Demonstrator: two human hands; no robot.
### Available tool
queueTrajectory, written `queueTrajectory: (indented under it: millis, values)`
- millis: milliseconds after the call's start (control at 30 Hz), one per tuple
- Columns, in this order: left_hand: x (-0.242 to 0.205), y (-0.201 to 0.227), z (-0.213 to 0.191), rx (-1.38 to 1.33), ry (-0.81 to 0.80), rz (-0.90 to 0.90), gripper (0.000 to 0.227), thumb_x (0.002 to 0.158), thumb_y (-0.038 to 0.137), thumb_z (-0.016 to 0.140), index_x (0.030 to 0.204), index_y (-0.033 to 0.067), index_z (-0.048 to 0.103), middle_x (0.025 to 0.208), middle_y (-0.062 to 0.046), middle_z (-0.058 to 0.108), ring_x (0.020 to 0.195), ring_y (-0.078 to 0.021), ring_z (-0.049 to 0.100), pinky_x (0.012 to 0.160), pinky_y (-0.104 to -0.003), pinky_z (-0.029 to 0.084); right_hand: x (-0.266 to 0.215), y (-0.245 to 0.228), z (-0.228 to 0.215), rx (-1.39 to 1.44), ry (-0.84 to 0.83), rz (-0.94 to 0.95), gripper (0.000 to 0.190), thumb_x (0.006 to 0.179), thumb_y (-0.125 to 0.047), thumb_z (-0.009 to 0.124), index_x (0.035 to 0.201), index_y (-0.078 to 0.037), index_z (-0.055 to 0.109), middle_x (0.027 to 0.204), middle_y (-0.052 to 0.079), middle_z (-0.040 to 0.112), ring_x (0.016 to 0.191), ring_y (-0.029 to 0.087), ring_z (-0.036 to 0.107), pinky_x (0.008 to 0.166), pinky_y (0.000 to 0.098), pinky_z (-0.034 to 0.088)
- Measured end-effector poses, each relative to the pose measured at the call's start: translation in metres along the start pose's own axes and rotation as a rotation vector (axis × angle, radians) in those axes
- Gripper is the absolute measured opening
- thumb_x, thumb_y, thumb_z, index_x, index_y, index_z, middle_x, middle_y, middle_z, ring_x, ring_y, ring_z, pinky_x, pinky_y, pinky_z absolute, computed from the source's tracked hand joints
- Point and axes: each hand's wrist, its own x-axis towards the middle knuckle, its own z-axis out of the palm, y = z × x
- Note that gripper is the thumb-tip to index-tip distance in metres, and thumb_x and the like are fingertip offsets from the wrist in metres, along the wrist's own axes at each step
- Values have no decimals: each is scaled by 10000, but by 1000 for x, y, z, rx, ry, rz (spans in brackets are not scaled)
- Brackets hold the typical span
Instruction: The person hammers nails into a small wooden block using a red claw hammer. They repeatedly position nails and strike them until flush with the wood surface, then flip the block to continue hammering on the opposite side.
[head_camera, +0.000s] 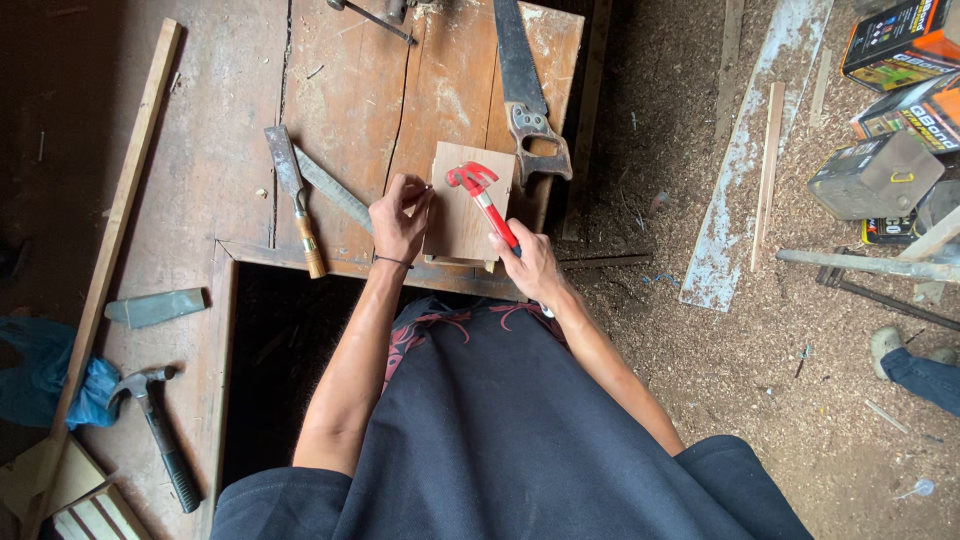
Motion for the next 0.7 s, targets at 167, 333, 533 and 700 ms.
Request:
queueTrajectory:
  millis: [167, 333, 533, 700]
  values:
    - [-2, -6, 2, -32, 1, 26, 186, 935, -4, 741, 1042, -4, 589, 913, -152, 763, 918, -212, 800, 798, -300, 621, -1, -8, 0, -15, 3, -67, 312, 1056, -309, 593, 921, -33, 541, 615, 118, 576, 508, 223, 590, 503, 389, 449]
    - [0, -9, 3, -13, -9, 18, 212, 930, 14, 753, 1017, -8, 561, 913, -152, 763, 942, -216, 798, 785, -310, 619, 2, -20, -3, 2, -3, -114, 277, 1057, -289, 585, 977, -25, 565, 644, 140, 607, 545, 246, 630, 524, 392, 468]
    - [1, -9, 1, -23, -31, 27, 260, 919, 23, 773, 1008, 1, 529, 931, -155, 769, 967, -218, 790, 810, -314, 627, 3, -22, -2, 18, -101, -25, 294, 1067, -314, 561, 971, -37, 572, 627, 98, 659, 528, 192, 658, 496, 369, 496]
    - [1, -10, 1, -21, -26, 22, 269, 910, 10, 776, 1002, 0, 524, 917, -154, 767, 977, -215, 791, 809, -314, 624, 7, -20, 5, 41, -145, -7, 291, 1082, -291, 537, 953, -30, 548, 625, 76, 640, 496, 166, 629, 441, 333, 497]
